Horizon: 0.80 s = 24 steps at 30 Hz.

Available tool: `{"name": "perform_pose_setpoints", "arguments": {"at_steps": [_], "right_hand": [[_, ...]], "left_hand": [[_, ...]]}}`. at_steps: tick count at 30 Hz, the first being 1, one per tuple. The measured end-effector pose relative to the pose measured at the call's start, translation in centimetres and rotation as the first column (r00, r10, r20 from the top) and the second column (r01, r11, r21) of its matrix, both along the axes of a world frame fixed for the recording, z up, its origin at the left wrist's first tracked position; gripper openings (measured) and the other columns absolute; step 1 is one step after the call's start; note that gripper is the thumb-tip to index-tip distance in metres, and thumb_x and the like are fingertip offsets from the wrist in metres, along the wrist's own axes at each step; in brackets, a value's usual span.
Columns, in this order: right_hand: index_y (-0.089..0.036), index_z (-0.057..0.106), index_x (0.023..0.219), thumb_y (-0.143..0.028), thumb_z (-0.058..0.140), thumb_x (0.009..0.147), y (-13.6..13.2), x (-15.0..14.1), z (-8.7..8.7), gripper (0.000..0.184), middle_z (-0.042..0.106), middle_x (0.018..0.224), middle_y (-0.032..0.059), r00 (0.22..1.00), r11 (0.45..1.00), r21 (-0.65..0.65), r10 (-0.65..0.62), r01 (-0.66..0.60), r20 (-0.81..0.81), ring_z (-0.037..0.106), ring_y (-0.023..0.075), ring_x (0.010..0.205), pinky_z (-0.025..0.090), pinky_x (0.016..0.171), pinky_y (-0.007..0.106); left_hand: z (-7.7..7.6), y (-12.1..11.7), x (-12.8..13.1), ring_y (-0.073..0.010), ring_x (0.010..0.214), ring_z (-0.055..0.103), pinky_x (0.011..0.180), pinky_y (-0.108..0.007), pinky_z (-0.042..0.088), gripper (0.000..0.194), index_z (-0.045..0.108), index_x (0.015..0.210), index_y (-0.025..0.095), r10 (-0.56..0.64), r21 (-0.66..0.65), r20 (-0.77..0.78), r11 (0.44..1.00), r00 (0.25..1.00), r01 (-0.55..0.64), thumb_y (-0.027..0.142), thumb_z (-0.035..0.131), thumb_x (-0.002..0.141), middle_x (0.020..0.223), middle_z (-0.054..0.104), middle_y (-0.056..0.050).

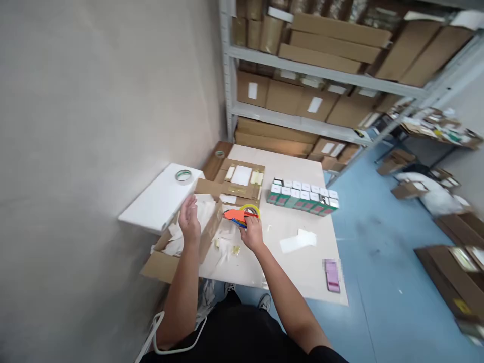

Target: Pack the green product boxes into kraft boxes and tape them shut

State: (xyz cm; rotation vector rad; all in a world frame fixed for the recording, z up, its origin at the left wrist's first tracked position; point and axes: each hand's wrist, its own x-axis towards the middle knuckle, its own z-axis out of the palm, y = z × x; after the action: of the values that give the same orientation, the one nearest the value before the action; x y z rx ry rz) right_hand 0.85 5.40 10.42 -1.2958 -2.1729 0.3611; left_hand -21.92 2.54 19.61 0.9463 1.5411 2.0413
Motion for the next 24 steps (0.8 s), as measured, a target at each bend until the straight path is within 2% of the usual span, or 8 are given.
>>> {"name": "perform_pose_setpoints", "arguments": {"at_steps": [4, 7, 10, 15, 20, 22, 24], "right_hand": [[-0.018, 0.062, 0.108, -0.024, 0.069, 0.086, -2.4, 8.5, -2.7, 0.024, 0.069, 0.111, 0.0142, 0.991, 0.987, -0.095, -0.130, 0.132, 0.028, 0.062, 0.0315, 0.106, 0.049, 0.094, 0.046], [-0.017, 0.063, 0.110, -0.021, 0.070, 0.084, -4.6, 14.6, -5.5, 0.027, 0.069, 0.115, 0.0153, 0.972, 0.952, -0.197, -0.224, 0.234, 0.070, 0.062, 0.0320, 0.109, 0.048, 0.099, 0.048], [-0.017, 0.065, 0.109, -0.018, 0.069, 0.083, -6.8, 20.1, -8.8, 0.027, 0.069, 0.120, 0.0164, 0.941, 0.886, -0.318, -0.320, 0.338, 0.108, 0.061, 0.0327, 0.115, 0.046, 0.103, 0.048], [-0.015, 0.067, 0.109, -0.011, 0.063, 0.081, -10.3, 27.6, -14.5, 0.029, 0.071, 0.121, 0.0162, 0.883, 0.735, -0.496, -0.433, 0.462, 0.181, 0.061, 0.0335, 0.121, 0.043, 0.109, 0.047], [-0.012, 0.067, 0.117, -0.009, 0.060, 0.080, -14.2, 32.4, -19.0, 0.037, 0.071, 0.126, 0.0180, 0.800, 0.551, -0.590, -0.497, 0.590, 0.336, 0.061, 0.0361, 0.126, 0.039, 0.112, 0.049], [-0.013, 0.067, 0.119, -0.013, 0.062, 0.081, -15.3, 33.4, -20.0, 0.039, 0.070, 0.127, 0.0181, 0.782, 0.516, -0.600, -0.510, 0.612, 0.360, 0.060, 0.0363, 0.127, 0.039, 0.111, 0.049], [-0.014, 0.067, 0.121, -0.019, 0.065, 0.082, -15.8, 33.9, -20.4, 0.039, 0.069, 0.129, 0.0175, 0.773, 0.513, -0.594, -0.531, 0.619, 0.347, 0.059, 0.0354, 0.128, 0.039, 0.110, 0.047]], "left_hand": [[-2.2, 2.8, 8.4, -0.0277, 0.131, 0.063, 0.118, -0.043, 0.044, 0.053, 0.067, 0.137, 0.020, -0.260, -0.036, 0.046, 0.964, 0.964, 0.262, 0.056, 0.063, 0.097, 0.138, 0.068, -0.015], [-3.6, 3.5, 13.8, -0.0283, 0.131, 0.063, 0.117, -0.043, 0.045, 0.054, 0.068, 0.136, 0.020, -0.366, -0.083, 0.043, 0.926, 0.930, 0.368, 0.057, 0.065, 0.096, 0.137, 0.068, -0.015], [-4.6, 3.4, 17.8, -0.0288, 0.129, 0.065, 0.115, -0.044, 0.048, 0.054, 0.069, 0.132, 0.020, -0.433, -0.136, 0.054, 0.890, 0.900, 0.436, 0.057, 0.067, 0.094, 0.134, 0.070, -0.015], [-5.9, 2.4, 22.3, -0.0272, 0.124, 0.067, 0.113, -0.044, 0.049, 0.052, 0.070, 0.128, 0.020, -0.492, -0.240, 0.029, 0.841, 0.870, 0.484, 0.056, 0.071, 0.091, 0.131, 0.071, -0.014], [-6.1, 1.3, 25.7, -0.0265, 0.122, 0.068, 0.111, -0.043, 0.051, 0.051, 0.070, 0.127, 0.020, -0.530, -0.357, -0.063, 0.803, 0.846, 0.477, 0.056, 0.069, 0.091, 0.132, 0.070, -0.014], [-5.8, 1.1, 26.8, -0.0263, 0.122, 0.067, 0.109, -0.043, 0.052, 0.049, 0.070, 0.126, 0.021, -0.547, -0.401, -0.102, 0.787, 0.831, 0.469, 0.055, 0.070, 0.091, 0.133, 0.070, -0.014], [-5.6, 1.2, 27.8, -0.0261, 0.121, 0.067, 0.107, -0.042, 0.053, 0.047, 0.071, 0.125, 0.021, -0.560, -0.430, -0.140, 0.777, 0.817, 0.459, 0.054, 0.070, 0.091, 0.133, 0.070, -0.014]]}}
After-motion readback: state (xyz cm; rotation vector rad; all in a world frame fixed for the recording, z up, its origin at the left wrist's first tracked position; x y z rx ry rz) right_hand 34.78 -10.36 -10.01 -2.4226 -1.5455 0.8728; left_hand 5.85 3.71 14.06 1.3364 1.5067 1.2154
